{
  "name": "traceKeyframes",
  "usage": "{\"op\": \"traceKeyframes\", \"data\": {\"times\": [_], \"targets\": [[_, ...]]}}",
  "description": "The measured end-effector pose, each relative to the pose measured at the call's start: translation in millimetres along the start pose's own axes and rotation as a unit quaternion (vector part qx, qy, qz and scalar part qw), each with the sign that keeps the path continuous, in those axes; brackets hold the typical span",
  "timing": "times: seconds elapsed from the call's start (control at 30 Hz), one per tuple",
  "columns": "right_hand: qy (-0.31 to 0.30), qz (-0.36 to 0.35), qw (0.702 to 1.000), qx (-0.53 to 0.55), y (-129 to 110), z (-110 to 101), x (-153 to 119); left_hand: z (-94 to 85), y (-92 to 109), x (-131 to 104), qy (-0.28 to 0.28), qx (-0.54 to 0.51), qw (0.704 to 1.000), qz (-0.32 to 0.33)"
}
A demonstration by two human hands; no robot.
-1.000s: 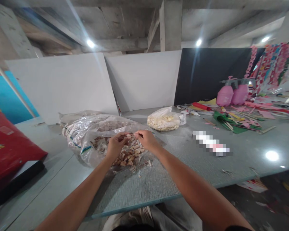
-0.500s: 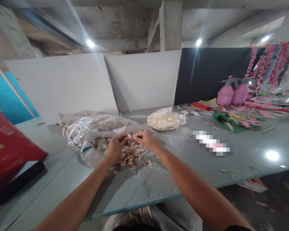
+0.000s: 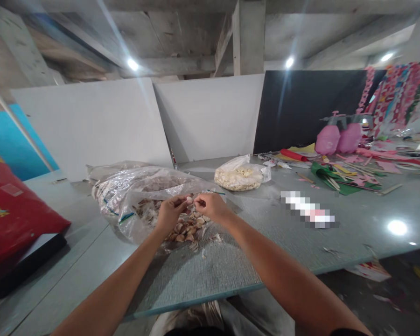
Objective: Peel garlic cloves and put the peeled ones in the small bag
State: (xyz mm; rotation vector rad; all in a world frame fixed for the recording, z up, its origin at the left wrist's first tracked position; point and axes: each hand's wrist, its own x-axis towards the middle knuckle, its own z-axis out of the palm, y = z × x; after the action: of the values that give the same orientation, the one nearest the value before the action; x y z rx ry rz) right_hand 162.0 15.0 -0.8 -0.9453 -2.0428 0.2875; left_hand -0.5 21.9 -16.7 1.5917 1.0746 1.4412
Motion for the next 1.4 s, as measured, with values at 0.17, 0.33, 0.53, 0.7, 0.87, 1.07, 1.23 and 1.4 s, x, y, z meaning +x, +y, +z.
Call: {"op": "traceKeyframes", "data": {"times": [0.17,0.33,0.53,0.7,0.87,1.07,1.23,1.4], "targets": [[0.030,-0.002,0.999,-0.027,-1.7,0.7,-0.3,3.1,-5.4,0.4,-0.045,-0.020,0.999,0.018],[0.053,0.001,0.998,0.046,1.4,0.9,2.1,4.8,-0.7,-0.3,-0.027,-0.059,0.998,0.001],[0.059,0.029,0.988,0.140,1.9,2.7,2.7,1.7,2.6,-0.9,0.027,-0.054,0.998,0.025],[0.061,0.016,0.993,0.103,4.2,3.0,1.6,4.0,-0.6,-2.0,0.008,-0.048,0.998,0.032],[0.064,0.005,0.996,0.056,4.0,0.1,1.6,5.8,-1.2,-3.2,0.006,-0.060,0.998,0.035],[0.042,0.004,0.999,0.018,1.2,-1.3,0.9,5.4,-2.2,-3.8,0.011,-0.035,0.998,0.043],[0.028,0.014,0.999,0.016,-1.9,-2.7,0.6,4.2,-4.4,-1.9,0.008,0.011,0.999,0.040],[0.011,0.027,0.999,0.029,-3.9,-4.4,0.2,1.9,-1.3,-2.9,0.018,0.095,0.992,0.080]]}}
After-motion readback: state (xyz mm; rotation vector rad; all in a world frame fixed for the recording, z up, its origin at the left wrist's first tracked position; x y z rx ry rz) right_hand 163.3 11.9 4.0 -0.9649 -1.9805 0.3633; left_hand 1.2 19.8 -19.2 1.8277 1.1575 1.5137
